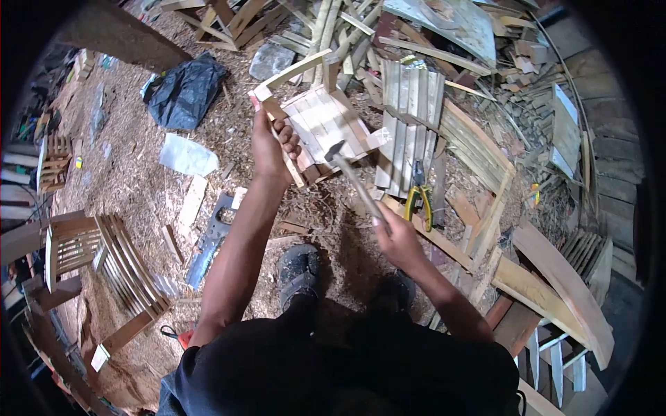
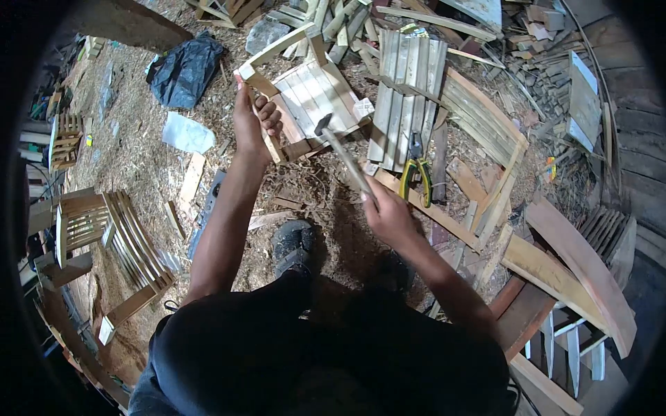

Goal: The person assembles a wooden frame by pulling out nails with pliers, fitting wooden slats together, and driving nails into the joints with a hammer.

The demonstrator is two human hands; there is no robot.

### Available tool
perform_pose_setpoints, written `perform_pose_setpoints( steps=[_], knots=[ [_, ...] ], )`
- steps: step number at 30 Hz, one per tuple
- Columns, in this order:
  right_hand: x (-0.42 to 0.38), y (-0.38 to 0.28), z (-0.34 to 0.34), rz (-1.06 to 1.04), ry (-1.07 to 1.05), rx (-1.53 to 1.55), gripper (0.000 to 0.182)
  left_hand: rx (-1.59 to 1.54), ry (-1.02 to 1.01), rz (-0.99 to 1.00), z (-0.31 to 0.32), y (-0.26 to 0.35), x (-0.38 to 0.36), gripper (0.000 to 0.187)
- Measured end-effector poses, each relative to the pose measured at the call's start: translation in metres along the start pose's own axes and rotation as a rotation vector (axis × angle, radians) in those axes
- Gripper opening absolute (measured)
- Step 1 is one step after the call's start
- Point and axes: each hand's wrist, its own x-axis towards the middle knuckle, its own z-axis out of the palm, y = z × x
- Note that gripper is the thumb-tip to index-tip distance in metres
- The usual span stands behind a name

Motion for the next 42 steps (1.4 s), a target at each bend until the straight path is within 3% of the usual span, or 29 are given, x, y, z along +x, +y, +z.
perform_pose_setpoints(
  steps=[1,4,7,10,11,12,13,14,15,17,20,22,24,25,28,30,32,33,34,36,38,39,41,42],
  knots=[
    [0.005,0.006,0.009,-0.189,0.127,-0.048,0.037,0.017,-0.015,0.028,-0.003,-0.002,0.001,0.046],
    [0.002,0.015,0.017,-0.157,0.162,-0.102,0.030,0.047,-0.064,0.173,-0.017,-0.019,-0.008,0.045],
    [0.004,0.015,0.010,-0.220,0.244,-0.136,0.025,0.109,0.150,0.378,-0.052,-0.056,-0.034,0.034],
    [0.003,0.023,-0.006,-0.178,0.265,-0.204,0.025,0.084,0.042,0.165,-0.092,-0.099,-0.069,0.021],
    [0.006,0.031,-0.009,-0.184,0.381,-0.279,0.028,0.122,0.046,0.013,-0.083,-0.103,-0.082,0.020],
    [0.009,0.038,-0.014,-0.192,0.494,-0.354,0.031,0.184,-0.015,-0.040,-0.083,-0.116,-0.083,0.020],
    [0.010,0.045,-0.021,-0.128,0.496,-0.417,0.044,0.278,-0.127,-0.128,-0.085,-0.124,-0.081,0.018],
    [0.013,0.050,-0.023,-0.128,0.499,-0.421,0.044,0.371,-0.238,-0.212,-0.086,-0.132,-0.078,0.017],
    [0.015,0.053,-0.025,-0.012,0.507,-0.449,0.050,0.369,-0.241,-0.210,-0.077,-0.137,-0.077,0.017],
    [0.019,0.063,-0.022,0.154,0.473,-0.489,0.071,0.626,-0.463,-0.005,-0.048,-0.151,-0.074,0.015],
    [0.031,0.071,-0.018,0.293,0.411,-0.437,0.076,0.651,-0.611,0.069,-0.033,-0.174,-0.047,0.015],
    [0.033,0.079,-0.023,0.238,0.446,-0.263,0.073,0.756,-0.600,0.114,-0.021,-0.165,-0.050,0.016],
    [0.032,0.083,-0.026,0.303,0.394,-0.147,0.057,0.636,-0.666,-0.138,-0.014,-0.144,-0.065,0.018],
    [0.026,0.064,-0.031,0.318,0.425,-0.131,0.044,0.694,-0.708,-0.130,-0.012,-0.129,-0.073,0.019],
    [0.016,0.059,-0.036,0.189,0.419,-0.022,0.043,0.658,-0.740,-0.153,-0.024,-0.099,-0.092,0.019],
    [0.013,0.049,-0.034,0.145,0.394,-0.010,0.041,0.643,-0.711,-0.203,-0.032,-0.077,-0.101,0.020],
    [0.014,0.034,-0.031,-0.071,0.181,0.209,0.038,0.724,-0.672,-0.182,-0.039,-0.052,-0.112,0.021],
    [0.014,0.017,-0.032,0.010,0.009,0.324,0.035,0.793,-0.585,-0.199,-0.039,-0.037,-0.118,0.027],
    [0.015,0.007,-0.026,0.001,-0.009,0.335,0.035,0.905,-0.468,-0.214,-0.037,-0.017,-0.125,0.039],
    [0.017,-0.009,-0.010,0.118,-0.195,0.811,0.032,0.816,-0.116,0.010,-0.058,-0.002,-0.122,0.050],
    [0.022,-0.016,0.002,0.074,-0.262,0.749,0.034,0.696,-0.031,0.200,-0.080,0.013,-0.096,0.046],
    [0.026,-0.014,0.010,0.021,-0.278,0.720,0.038,0.699,-0.025,0.200,-0.071,0.014,-0.083,0.046],
    [0.030,-0.014,0.019,-0.033,-0.303,0.689,0.041,0.430,0.116,0.151,-0.044,0.005,-0.058,0.051],
    [0.032,-0.018,0.020,-0.007,-0.348,0.634,0.046,0.377,0.035,0.000,-0.034,0.009,-0.055,0.050]
  ],
)
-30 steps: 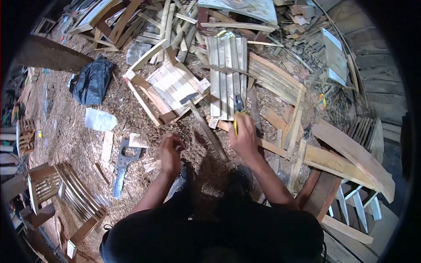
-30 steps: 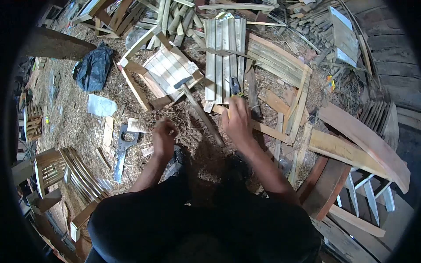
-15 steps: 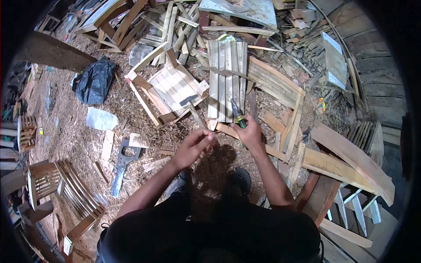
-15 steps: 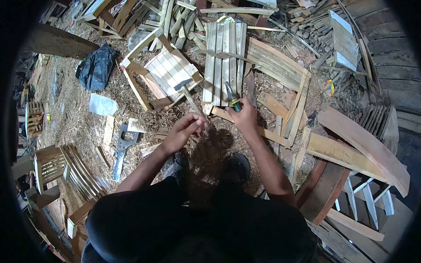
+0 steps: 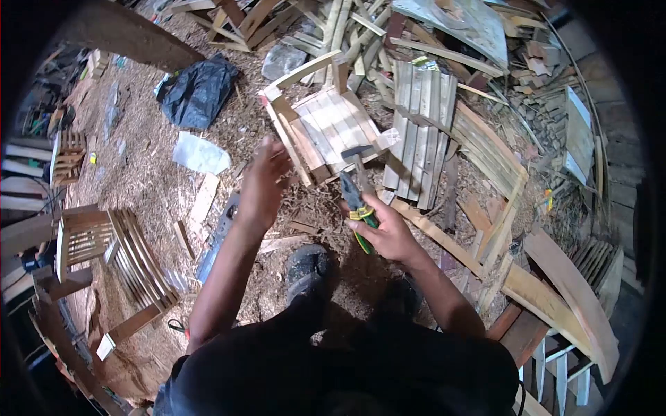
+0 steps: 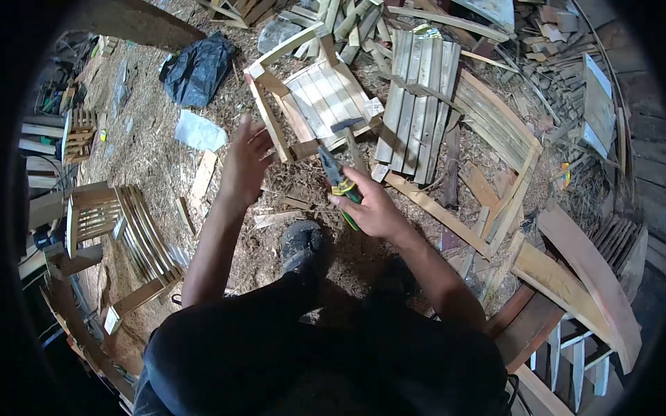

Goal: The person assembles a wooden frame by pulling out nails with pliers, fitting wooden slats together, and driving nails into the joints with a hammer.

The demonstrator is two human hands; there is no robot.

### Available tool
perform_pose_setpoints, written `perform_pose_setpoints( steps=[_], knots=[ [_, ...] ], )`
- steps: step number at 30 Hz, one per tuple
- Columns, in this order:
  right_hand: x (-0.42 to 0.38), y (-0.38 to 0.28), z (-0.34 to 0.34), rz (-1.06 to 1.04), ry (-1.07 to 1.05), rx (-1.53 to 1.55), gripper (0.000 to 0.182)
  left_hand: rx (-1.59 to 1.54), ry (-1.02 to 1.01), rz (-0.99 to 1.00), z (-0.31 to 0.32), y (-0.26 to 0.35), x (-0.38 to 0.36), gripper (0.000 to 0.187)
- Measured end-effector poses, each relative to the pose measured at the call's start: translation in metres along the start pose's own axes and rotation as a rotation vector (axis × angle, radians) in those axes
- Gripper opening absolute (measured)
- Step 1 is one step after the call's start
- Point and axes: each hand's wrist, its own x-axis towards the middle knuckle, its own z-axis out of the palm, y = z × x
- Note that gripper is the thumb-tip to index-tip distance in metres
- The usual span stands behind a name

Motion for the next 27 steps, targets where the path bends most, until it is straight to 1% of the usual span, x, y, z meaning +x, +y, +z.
perform_pose_setpoints(
  steps=[1,2,3,4,5,6,8,9,11,12,14,15,17,21,23,24,26,27],
  knots=[
    [0.002,-0.002,0.002,0.046,-0.032,-0.049,0.051,0.000,-0.088,-0.017,0.008,0.005,0.001,0.047],
    [0.003,-0.002,0.005,0.050,-0.042,-0.052,0.051,-0.001,-0.176,-0.035,0.013,0.007,0.003,0.045],
    [0.003,-0.006,0.009,-0.011,-0.037,-0.070,0.056,-0.006,-0.169,-0.034,0.012,0.006,0.005,0.045],
    [0.004,-0.010,0.012,-0.071,-0.029,-0.085,0.060,-0.026,-0.179,-0.057,0.011,0.003,0.007,0.041],
    [0.001,-0.017,0.011,-0.142,-0.069,-0.145,0.061,-0.045,-0.190,-0.081,0.010,0.001,0.008,0.037],
    [0.001,-0.021,0.011,-0.140,-0.068,-0.142,0.061,-0.042,-0.189,-0.084,0.010,0.002,0.009,0.037],
    [0.000,-0.023,0.012,-0.073,-0.036,-0.036,0.060,-0.132,-0.173,-0.148,0.010,0.005,0.009,0.032],
    [0.000,-0.026,0.012,-0.070,-0.031,-0.033,0.060,-0.138,-0.155,-0.155,0.016,0.010,0.005,0.029],
    [0.000,-0.031,0.011,-0.140,-0.030,-0.108,0.059,-0.160,-0.180,-0.156,0.015,0.007,0.009,0.030],
    [-0.001,-0.032,0.011,-0.140,-0.028,-0.107,0.059,-0.185,-0.205,-0.152,0.016,0.008,0.010,0.031],
    [-0.002,-0.032,0.011,-0.155,-0.036,-0.361,0.057,-0.208,-0.206,-0.171,0.017,0.011,0.007,0.032],
    [-0.003,-0.033,0.012,-0.153,-0.035,-0.359,0.057,-0.234,-0.205,-0.190,0.018,0.012,0.006,0.033],
    [-0.006,-0.033,0.016,-0.120,0.031,-0.428,0.064,-0.239,-0.223,-0.185,0.015,0.011,0.008,0.034],
    [-0.004,-0.029,0.016,-0.113,0.006,-0.395,0.063,-0.265,-0.256,-0.170,0.010,0.006,0.014,0.036],
    [-0.003,-0.027,0.017,-0.028,0.026,-0.352,0.061,-0.267,-0.255,-0.172,0.009,0.005,0.015,0.036],
    [-0.003,-0.028,0.018,-0.027,0.026,-0.353,0.061,-0.268,-0.255,-0.175,0.010,0.006,0.014,0.036],
    [-0.002,-0.033,0.018,0.051,-0.004,-0.147,0.055,-0.242,-0.245,-0.168,0.013,0.009,0.011,0.037],
    [0.000,-0.036,0.018,0.052,-0.005,-0.145,0.055,-0.215,-0.234,-0.162,0.015,0.011,0.009,0.038]
  ],
)
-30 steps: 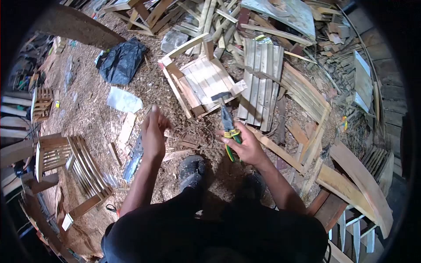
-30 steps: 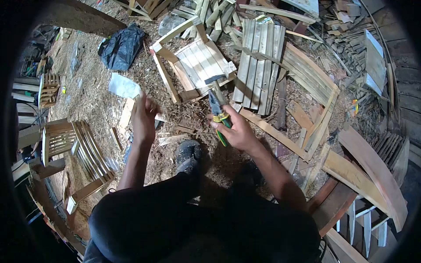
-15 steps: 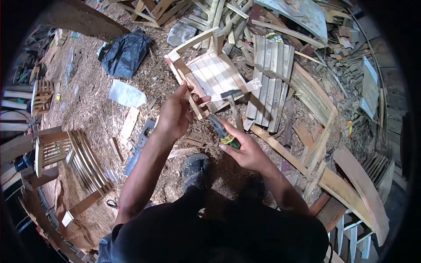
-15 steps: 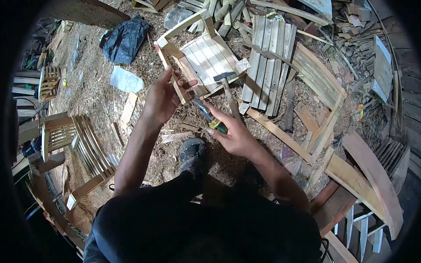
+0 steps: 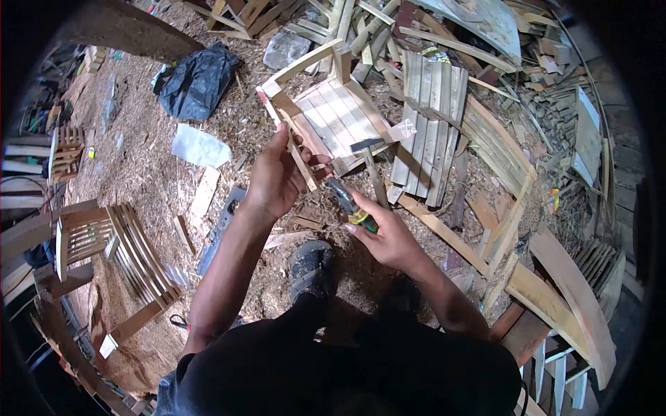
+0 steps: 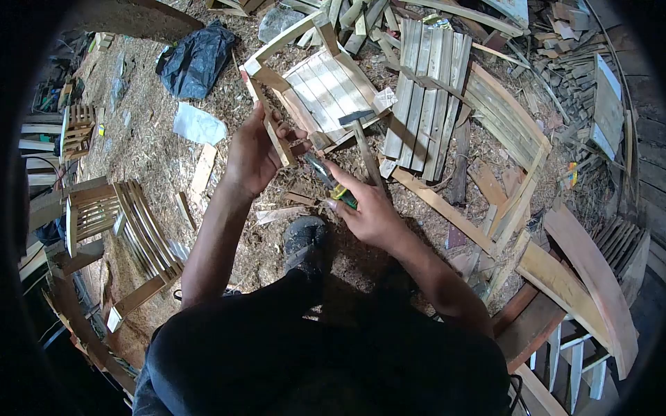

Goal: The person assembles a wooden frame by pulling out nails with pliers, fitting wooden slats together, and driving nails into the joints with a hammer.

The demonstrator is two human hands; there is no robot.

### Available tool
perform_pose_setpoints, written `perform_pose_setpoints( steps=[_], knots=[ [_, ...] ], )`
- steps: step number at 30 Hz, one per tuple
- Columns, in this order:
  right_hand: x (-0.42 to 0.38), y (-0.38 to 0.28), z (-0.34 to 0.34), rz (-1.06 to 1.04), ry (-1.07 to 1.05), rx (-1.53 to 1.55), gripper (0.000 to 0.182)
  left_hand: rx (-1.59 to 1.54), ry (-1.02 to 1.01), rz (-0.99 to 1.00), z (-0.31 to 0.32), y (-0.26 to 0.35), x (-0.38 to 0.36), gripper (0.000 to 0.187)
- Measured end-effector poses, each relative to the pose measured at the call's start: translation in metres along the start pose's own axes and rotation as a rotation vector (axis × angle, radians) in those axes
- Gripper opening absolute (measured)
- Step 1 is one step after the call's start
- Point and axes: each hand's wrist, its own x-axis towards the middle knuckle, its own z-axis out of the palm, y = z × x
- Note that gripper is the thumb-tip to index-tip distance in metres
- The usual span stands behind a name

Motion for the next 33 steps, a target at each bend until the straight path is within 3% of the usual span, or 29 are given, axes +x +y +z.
perform_pose_setpoints(
  steps=[5,9,21,26,33],
  knots=[
    [0.006,0.007,-0.001,-0.108,-0.092,0.104,0.064,-0.020,-0.014,-0.006,-0.004,-0.002,0.003,0.037],
    [0.004,0.015,-0.001,-0.029,-0.124,0.240,0.068,-0.011,-0.004,-0.014,-0.003,-0.001,0.002,0.039],
    [0.010,0.020,0.002,-0.112,-0.154,0.055,0.067,-0.018,-0.011,-0.013,-0.002,-0.001,0.002,0.039],
    [0.018,0.021,0.002,-0.261,-0.122,-0.122,0.065,-0.031,-0.009,-0.010,-0.003,-0.003,0.005,0.039],
    [0.025,0.024,-0.004,-0.354,-0.155,-0.112,0.064,-0.012,-0.033,-0.012,-0.001,-0.002,0.004,0.039]
  ],
)
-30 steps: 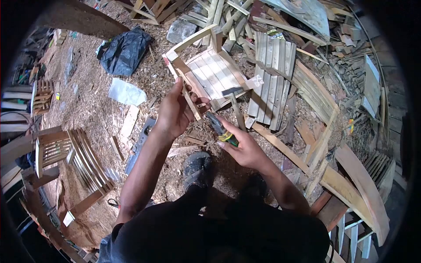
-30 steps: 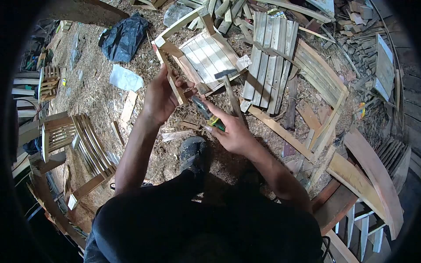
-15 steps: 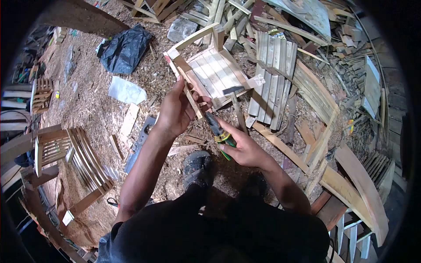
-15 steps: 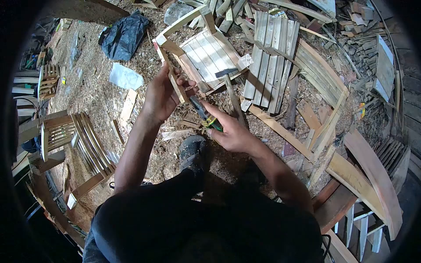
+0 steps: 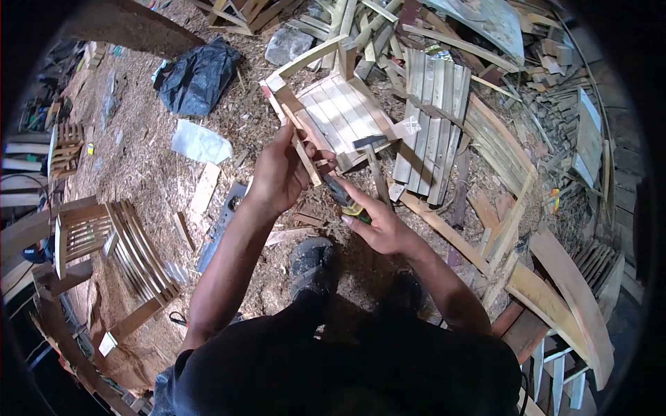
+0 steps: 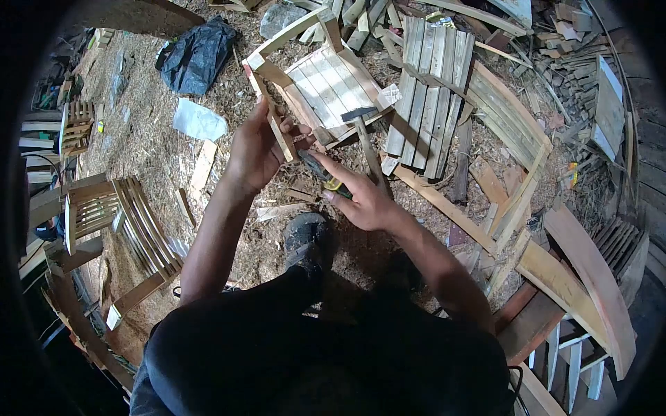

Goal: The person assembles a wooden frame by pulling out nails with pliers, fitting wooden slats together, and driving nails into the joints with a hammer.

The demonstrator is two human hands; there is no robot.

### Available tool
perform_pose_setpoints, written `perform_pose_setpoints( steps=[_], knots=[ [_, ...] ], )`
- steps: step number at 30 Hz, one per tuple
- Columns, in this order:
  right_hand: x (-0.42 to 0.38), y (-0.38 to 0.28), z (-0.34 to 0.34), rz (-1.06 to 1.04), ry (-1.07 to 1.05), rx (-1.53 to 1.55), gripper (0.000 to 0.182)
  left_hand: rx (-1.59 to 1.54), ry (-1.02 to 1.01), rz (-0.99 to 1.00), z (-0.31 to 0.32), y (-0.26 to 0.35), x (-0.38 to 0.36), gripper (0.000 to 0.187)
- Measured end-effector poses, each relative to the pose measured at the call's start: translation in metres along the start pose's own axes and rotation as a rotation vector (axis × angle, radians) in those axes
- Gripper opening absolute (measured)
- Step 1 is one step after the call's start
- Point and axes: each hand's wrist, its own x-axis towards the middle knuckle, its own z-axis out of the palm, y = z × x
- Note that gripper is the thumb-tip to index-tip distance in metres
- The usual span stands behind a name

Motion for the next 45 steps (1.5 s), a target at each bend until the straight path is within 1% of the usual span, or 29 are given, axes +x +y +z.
perform_pose_setpoints(
  steps=[3,5,6,7,8,9,10,11,12,13,14,15,16,18,19,23,25,26,28,29,30,32,36,41,43,44,45],
  knots=[
    [0.002,0.003,-0.004,-0.006,-0.061,0.054,0.064,0.035,0.045,0.019,0.002,0.000,-0.001,0.038],
    [0.003,0.008,-0.004,-0.061,-0.027,-0.084,0.062,0.066,0.070,0.054,-0.002,-0.004,0.005,0.038],
    [0.002,0.011,-0.005,-0.061,-0.027,-0.083,0.062,0.095,0.094,0.090,-0.004,-0.007,0.009,0.038],
    [0.000,0.014,-0.008,0.077,-0.097,0.172,0.062,0.095,0.095,0.089,-0.008,-0.014,0.014,0.038],
    [0.000,0.017,-0.008,0.215,-0.167,0.427,0.063,0.063,0.057,0.232,-0.010,-0.023,0.021,0.038],
    [-0.001,0.020,-0.004,0.215,-0.169,0.428,0.063,0.030,0.019,0.376,-0.008,-0.029,0.024,0.038],
    [-0.001,0.023,0.001,0.218,-0.118,0.592,0.062,-0.013,0.049,0.428,-0.004,-0.037,0.028,0.038],
    [-0.001,0.025,0.004,0.219,-0.067,0.754,0.062,-0.056,0.059,0.399,-0.003,-0.039,0.031,0.038],
    [0.000,0.024,0.005,0.221,-0.069,0.755,0.062,-0.100,0.070,0.369,0.000,-0.039,0.031,0.038],
    [0.001,0.024,0.004,0.216,-0.062,0.765,0.061,-0.101,0.074,0.370,0.005,-0.040,0.030,0.038],
    [0.003,0.024,0.004,0.210,-0.055,0.776,0.060,-0.174,0.052,0.378,0.010,-0.041,0.030,0.038],
    [0.007,0.024,0.002,0.190,-0.059,0.683,0.057,-0.245,0.028,0.385,0.013,-0.040,0.029,0.038],
    [0.007,0.022,-0.001,0.188,-0.062,0.686,0.057,-0.242,0.031,0.387,0.012,-0.039,0.029,0.038],
    [0.009,0.013,-0.006,0.146,-0.022,0.085,0.057,-0.259,0.014,0.352,0.009,-0.038,0.028,0.038],
    [0.014,0.012,-0.004,0.011,0.039,-0.024,0.057,-0.256,0.015,0.354,0.008,-0.037,0.028,0.038],
    [0.015,0.009,0.005,-0.035,0.100,-0.070,0.053,-0.252,0.036,0.357,0.006,-0.036,0.029,0.037],
    [0.015,-0.002,0.013,0.023,0.182,0.072,0.050,-0.248,0.036,0.370,0.007,-0.036,0.029,0.037],
    [0.015,-0.003,0.018,0.027,0.179,0.073,0.050,-0.248,0.055,0.372,0.008,-0.037,0.029,0.036],
    [0.015,-0.005,0.024,-0.087,0.293,-0.104,0.048,-0.251,0.072,0.373,0.012,-0.037,0.029,0.036],
    [0.012,0.006,0.032,-0.108,0.356,-0.118,0.047,-0.256,0.087,0.366,0.014,-0.037,0.028,0.036],
    [0.011,0.005,0.037,-0.107,0.359,-0.122,0.047,-0.261,0.099,0.358,0.015,-0.037,0.028,0.035],
    [0.010,0.003,0.045,-0.090,0.466,-0.140,0.046,-0.269,0.107,0.355,0.018,-0.038,0.028,0.035],
    [0.007,0.006,0.049,-0.108,0.506,-0.177,0.046,-0.265,0.090,0.353,0.020,-0.039,0.029,0.035],
    [0.005,0.003,0.052,-0.126,0.547,-0.197,0.045,-0.292,0.148,0.343,0.029,-0.040,0.026,0.038],
    [0.004,0.001,0.050,-0.149,0.581,-0.410,0.044,-0.297,0.158,0.364,0.030,-0.042,0.027,0.038],
    [0.000,0.001,0.048,-0.152,0.577,-0.412,0.044,-0.301,0.169,0.381,0.030,-0.042,0.027,0.038],
    [-0.008,0.003,0.046,-0.221,0.637,-0.402,0.044,-0.330,0.215,0.429,0.025,-0.037,0.034,0.037]
  ],
)
